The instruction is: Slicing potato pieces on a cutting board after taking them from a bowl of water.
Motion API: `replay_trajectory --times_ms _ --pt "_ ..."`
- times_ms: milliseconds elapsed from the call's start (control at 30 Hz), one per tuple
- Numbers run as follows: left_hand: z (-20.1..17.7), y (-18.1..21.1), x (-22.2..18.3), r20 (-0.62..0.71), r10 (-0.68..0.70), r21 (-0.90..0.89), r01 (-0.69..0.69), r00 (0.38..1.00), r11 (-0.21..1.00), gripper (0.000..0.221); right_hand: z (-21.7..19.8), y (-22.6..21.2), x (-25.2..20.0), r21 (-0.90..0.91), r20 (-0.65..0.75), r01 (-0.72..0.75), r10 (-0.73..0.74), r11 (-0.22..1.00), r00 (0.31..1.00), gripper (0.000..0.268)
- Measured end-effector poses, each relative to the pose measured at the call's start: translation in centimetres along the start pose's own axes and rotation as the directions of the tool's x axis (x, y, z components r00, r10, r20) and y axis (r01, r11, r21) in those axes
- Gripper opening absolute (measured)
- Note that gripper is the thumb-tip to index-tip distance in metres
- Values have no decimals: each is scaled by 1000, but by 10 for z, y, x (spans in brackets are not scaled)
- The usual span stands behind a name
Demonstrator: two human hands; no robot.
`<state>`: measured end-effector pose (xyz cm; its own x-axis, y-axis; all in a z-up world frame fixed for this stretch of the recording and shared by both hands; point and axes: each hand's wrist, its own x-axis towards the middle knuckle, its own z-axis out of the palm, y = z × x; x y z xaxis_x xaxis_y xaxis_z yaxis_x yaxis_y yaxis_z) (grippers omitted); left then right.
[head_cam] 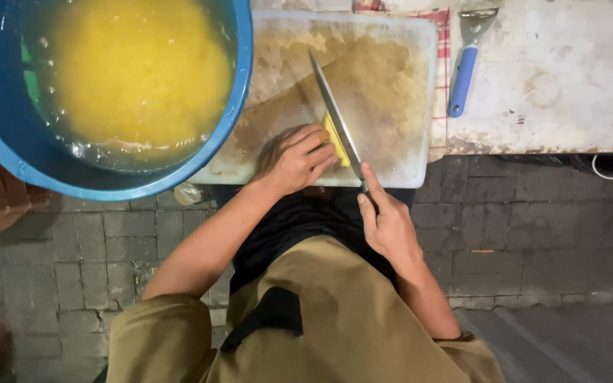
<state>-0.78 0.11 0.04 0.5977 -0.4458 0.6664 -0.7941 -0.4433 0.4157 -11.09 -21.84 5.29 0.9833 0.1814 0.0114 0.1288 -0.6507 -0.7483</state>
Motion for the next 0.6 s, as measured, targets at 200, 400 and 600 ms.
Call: replay_trajectory --times_ms 200,400,600 --pt "-6 0 9 13 16 27 -17 1000 1000 17 -9 -23 4 -78 99 -78 86 994 991 51" --pt "-5 -2 8 23 8 42 -9 1000 999 15 4 -30 20 -259 146 -66 106 964 984 52" --pt "-6 1 9 -11 16 38 -16 1000 999 13 19 -13 22 -173 97 -66 84 983 992 52"
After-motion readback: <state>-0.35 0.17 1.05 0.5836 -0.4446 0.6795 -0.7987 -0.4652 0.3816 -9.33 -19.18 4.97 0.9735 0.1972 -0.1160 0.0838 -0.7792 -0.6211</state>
